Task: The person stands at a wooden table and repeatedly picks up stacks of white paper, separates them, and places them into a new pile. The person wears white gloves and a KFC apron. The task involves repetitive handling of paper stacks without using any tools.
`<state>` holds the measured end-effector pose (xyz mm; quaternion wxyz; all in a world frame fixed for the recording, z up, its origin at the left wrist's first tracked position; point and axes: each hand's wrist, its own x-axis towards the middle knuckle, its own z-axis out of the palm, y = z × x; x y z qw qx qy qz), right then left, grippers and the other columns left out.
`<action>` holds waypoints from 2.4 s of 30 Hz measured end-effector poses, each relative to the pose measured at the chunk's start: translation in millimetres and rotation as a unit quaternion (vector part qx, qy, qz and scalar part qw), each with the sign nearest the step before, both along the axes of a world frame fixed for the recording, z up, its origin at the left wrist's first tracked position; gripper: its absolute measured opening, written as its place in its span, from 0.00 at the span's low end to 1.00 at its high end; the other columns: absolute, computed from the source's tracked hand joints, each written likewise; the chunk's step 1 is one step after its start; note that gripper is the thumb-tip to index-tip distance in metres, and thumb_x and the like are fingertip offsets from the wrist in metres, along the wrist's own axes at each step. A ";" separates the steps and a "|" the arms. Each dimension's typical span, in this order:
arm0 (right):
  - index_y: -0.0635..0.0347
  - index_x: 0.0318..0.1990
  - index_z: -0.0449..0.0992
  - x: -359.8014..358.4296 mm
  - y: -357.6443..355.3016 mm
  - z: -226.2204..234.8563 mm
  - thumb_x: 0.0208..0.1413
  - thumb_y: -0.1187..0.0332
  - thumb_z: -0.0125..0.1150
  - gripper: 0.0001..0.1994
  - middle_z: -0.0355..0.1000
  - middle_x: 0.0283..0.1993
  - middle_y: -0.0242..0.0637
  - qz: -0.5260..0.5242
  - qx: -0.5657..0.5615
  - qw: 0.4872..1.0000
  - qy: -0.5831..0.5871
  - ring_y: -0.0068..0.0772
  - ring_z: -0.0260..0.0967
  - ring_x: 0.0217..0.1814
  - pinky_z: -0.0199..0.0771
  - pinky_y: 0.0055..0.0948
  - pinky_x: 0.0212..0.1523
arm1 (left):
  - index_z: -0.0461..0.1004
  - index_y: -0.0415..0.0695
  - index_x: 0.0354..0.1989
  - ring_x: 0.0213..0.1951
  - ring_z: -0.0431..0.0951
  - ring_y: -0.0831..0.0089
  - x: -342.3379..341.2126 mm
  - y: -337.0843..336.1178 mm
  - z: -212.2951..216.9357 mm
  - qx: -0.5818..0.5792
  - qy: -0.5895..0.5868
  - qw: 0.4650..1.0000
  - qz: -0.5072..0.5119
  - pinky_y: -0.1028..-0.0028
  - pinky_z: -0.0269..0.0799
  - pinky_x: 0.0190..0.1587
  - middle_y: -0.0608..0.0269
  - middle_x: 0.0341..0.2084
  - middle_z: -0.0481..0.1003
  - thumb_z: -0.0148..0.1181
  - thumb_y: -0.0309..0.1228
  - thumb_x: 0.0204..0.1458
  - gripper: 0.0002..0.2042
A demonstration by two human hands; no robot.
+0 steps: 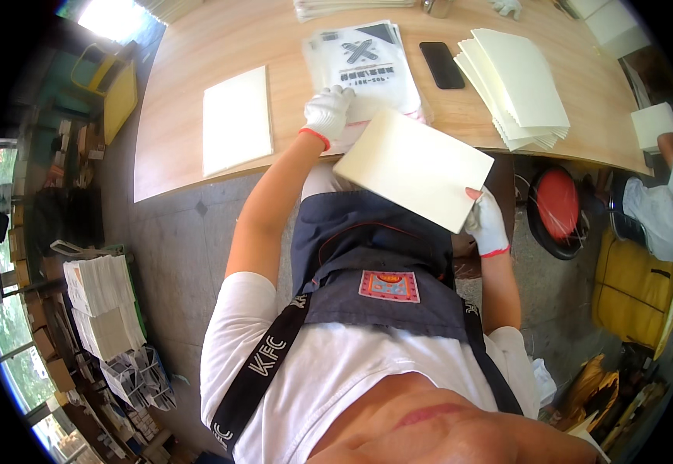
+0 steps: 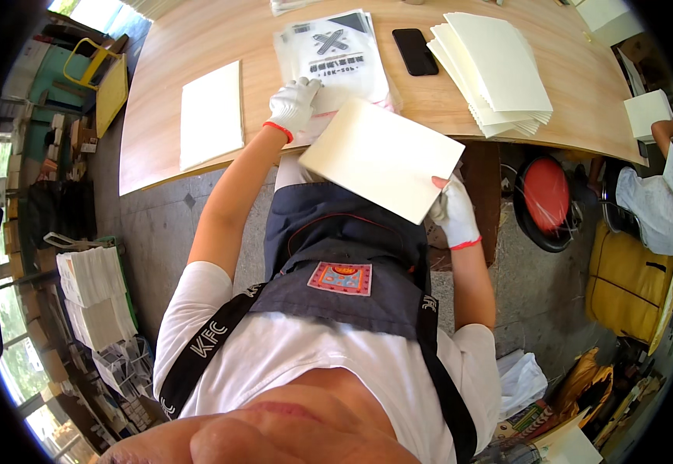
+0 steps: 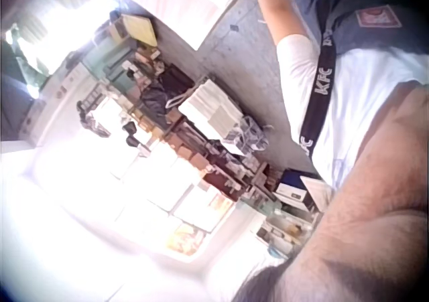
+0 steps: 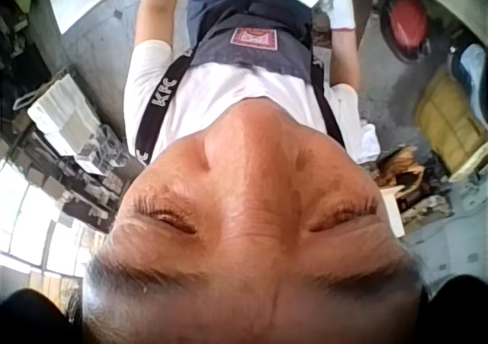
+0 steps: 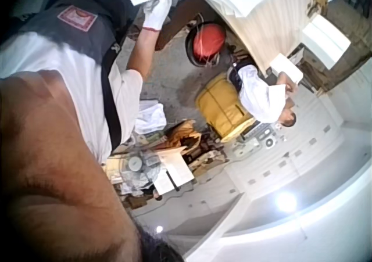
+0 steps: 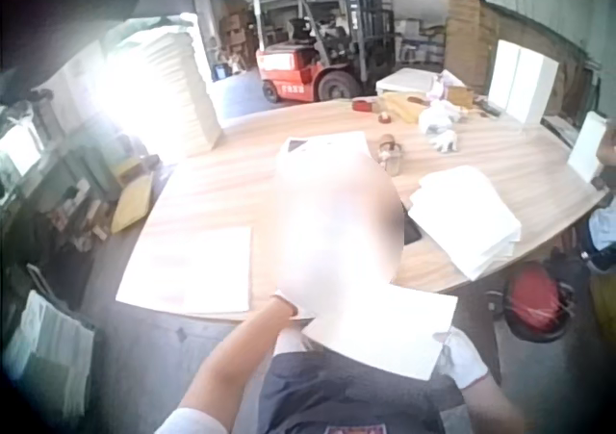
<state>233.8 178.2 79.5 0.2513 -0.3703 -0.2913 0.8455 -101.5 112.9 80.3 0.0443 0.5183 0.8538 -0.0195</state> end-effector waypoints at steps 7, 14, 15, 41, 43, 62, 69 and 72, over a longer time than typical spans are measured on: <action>0.61 0.53 0.64 -9.0 -25.1 -36.5 0.54 0.75 0.49 0.17 0.70 0.46 0.38 -0.150 -0.072 0.982 0.086 0.28 0.73 0.39 0.76 0.20 0.26 | 0.76 0.54 0.33 0.43 0.72 0.64 -12.1 -15.6 6.9 0.176 -0.052 0.983 -0.024 0.66 0.71 0.40 0.66 0.35 0.73 0.52 0.27 0.45 0.09; 0.58 0.48 0.67 -19.0 -33.1 -16.2 0.57 0.72 0.50 0.12 0.71 0.40 0.33 -0.121 -0.097 0.983 0.095 0.23 0.71 0.32 0.69 0.19 0.20 | 0.72 0.49 0.42 0.29 0.74 0.62 -14.4 -21.0 25.4 0.290 -0.343 0.893 -0.025 0.72 0.69 0.33 0.61 0.32 0.72 0.46 0.15 0.42 0.19; 0.57 0.48 0.67 -18.7 -36.8 -17.2 0.57 0.71 0.50 0.11 0.71 0.37 0.33 -0.104 -0.097 0.984 0.107 0.22 0.70 0.29 0.67 0.19 0.19 | 0.72 0.49 0.42 0.29 0.74 0.64 -8.8 -19.8 23.9 0.334 -0.286 0.896 -0.066 0.72 0.69 0.32 0.60 0.32 0.72 0.46 0.14 0.41 0.20; 0.64 0.46 0.66 -104.7 -70.3 -43.0 0.57 0.72 0.52 0.11 0.72 0.37 0.42 -0.037 -0.085 0.990 0.102 0.36 0.74 0.31 0.80 0.31 0.28 | 0.66 0.40 0.50 0.44 0.72 0.61 133.5 -35.3 -181.1 0.475 -0.760 0.326 0.301 0.65 0.72 0.45 0.53 0.46 0.71 0.43 0.42 0.59 0.19; 0.65 0.44 0.68 -111.2 -61.4 -43.3 0.56 0.72 0.54 0.10 0.72 0.35 0.41 -0.024 -0.001 0.998 0.056 0.35 0.74 0.30 0.80 0.31 0.27 | 0.69 0.39 0.47 0.39 0.74 0.65 134.2 -37.0 -158.6 0.479 -0.704 0.425 0.305 0.69 0.73 0.40 0.56 0.41 0.73 0.49 0.37 0.57 0.15; 0.55 0.38 0.69 -127.7 -52.2 -31.2 0.52 0.66 0.54 0.07 0.74 0.25 0.34 0.271 0.545 0.766 -0.209 0.29 0.72 0.24 0.68 0.30 0.22 | 0.71 0.38 0.39 0.29 0.78 0.72 88.0 -104.9 -56.8 0.306 -0.688 0.596 0.277 0.76 0.77 0.29 0.59 0.32 0.75 0.51 0.35 0.57 0.12; 0.55 0.34 0.66 -143.4 -54.0 -40.4 0.48 0.66 0.56 0.08 0.73 0.23 0.38 0.279 0.792 0.490 -0.233 0.34 0.73 0.21 0.72 0.34 0.23 | 0.71 0.36 0.36 0.26 0.78 0.72 75.4 -109.5 -64.4 0.271 -0.713 0.580 0.286 0.75 0.76 0.28 0.58 0.27 0.76 0.50 0.31 0.56 0.10; 0.59 0.35 0.68 -102.0 -20.1 -26.4 0.50 0.73 0.52 0.05 0.70 0.24 0.35 0.238 0.271 0.930 -0.067 0.27 0.69 0.19 0.71 0.26 0.21 | 0.71 0.37 0.33 0.26 0.78 0.72 78.6 -112.6 -64.8 0.274 -0.703 0.588 0.291 0.76 0.76 0.28 0.57 0.27 0.76 0.51 0.31 0.56 0.09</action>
